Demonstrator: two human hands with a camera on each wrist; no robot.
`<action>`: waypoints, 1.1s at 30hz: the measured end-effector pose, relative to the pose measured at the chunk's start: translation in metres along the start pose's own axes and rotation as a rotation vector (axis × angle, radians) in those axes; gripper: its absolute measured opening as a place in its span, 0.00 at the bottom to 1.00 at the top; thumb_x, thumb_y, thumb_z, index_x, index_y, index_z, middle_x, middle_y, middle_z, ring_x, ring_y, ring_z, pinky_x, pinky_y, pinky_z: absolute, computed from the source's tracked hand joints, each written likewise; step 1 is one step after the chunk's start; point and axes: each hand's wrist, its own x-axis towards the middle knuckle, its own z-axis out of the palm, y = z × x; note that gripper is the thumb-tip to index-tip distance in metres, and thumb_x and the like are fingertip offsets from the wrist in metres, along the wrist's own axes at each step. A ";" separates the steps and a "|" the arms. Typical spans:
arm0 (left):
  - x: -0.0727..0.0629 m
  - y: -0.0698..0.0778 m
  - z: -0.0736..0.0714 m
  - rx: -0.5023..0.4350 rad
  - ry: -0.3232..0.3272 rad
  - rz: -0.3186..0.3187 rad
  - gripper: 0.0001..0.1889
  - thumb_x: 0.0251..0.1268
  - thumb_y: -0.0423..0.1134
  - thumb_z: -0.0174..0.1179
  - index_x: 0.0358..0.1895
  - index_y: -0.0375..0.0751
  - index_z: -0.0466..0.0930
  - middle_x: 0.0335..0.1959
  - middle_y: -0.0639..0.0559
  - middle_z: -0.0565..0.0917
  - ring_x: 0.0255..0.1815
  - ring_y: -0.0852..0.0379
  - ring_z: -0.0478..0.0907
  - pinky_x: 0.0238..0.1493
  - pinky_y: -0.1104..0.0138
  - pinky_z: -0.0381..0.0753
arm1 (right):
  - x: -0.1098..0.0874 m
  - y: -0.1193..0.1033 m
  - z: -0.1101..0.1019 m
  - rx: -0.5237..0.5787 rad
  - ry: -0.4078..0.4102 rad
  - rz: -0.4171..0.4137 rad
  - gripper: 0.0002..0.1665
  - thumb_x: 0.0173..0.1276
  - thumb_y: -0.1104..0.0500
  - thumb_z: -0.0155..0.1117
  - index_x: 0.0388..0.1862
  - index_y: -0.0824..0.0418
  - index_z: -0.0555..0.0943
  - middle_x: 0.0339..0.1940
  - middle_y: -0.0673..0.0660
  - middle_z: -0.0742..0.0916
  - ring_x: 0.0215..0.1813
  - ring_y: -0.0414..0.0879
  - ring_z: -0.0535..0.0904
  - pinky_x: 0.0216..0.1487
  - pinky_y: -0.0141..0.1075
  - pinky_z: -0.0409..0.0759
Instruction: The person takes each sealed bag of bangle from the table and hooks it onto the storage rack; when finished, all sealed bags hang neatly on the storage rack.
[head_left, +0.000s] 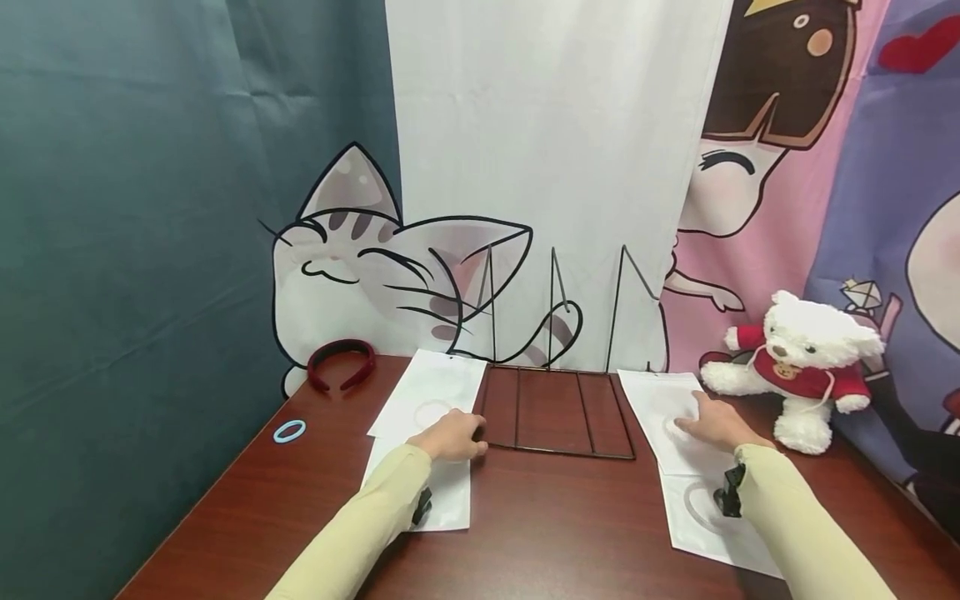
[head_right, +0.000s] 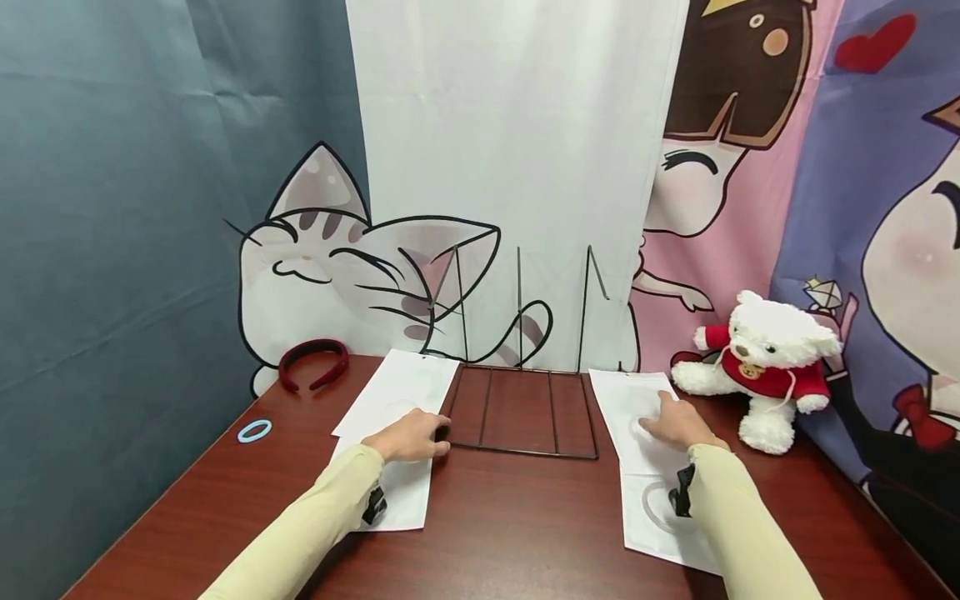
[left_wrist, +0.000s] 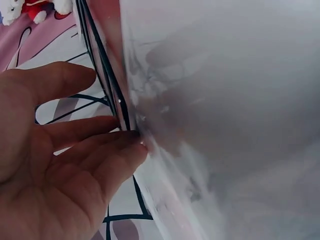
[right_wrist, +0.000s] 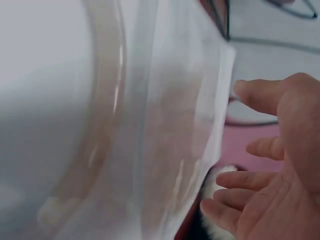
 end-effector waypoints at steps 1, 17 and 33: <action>0.001 0.001 -0.001 0.008 -0.001 -0.001 0.20 0.64 0.41 0.63 0.57 0.34 0.81 0.48 0.42 0.87 0.42 0.53 0.80 0.45 0.60 0.80 | 0.001 0.005 0.000 0.004 -0.021 0.021 0.48 0.66 0.50 0.63 0.64 0.89 0.60 0.58 0.89 0.74 0.60 0.82 0.72 0.60 0.65 0.73; 0.016 0.011 -0.001 0.141 0.064 -0.063 0.09 0.55 0.41 0.70 0.30 0.39 0.83 0.29 0.47 0.85 0.29 0.55 0.73 0.32 0.64 0.73 | 0.009 0.023 -0.005 0.178 -0.085 0.213 0.66 0.47 0.49 0.81 0.73 0.77 0.53 0.63 0.89 0.62 0.62 0.85 0.56 0.60 0.76 0.61; 0.015 0.014 0.002 0.168 0.120 -0.086 0.12 0.53 0.42 0.71 0.23 0.41 0.79 0.28 0.45 0.84 0.33 0.49 0.81 0.37 0.60 0.80 | -0.003 0.024 -0.014 0.462 -0.175 0.072 0.48 0.54 0.70 0.66 0.74 0.76 0.61 0.74 0.83 0.60 0.75 0.78 0.52 0.70 0.73 0.53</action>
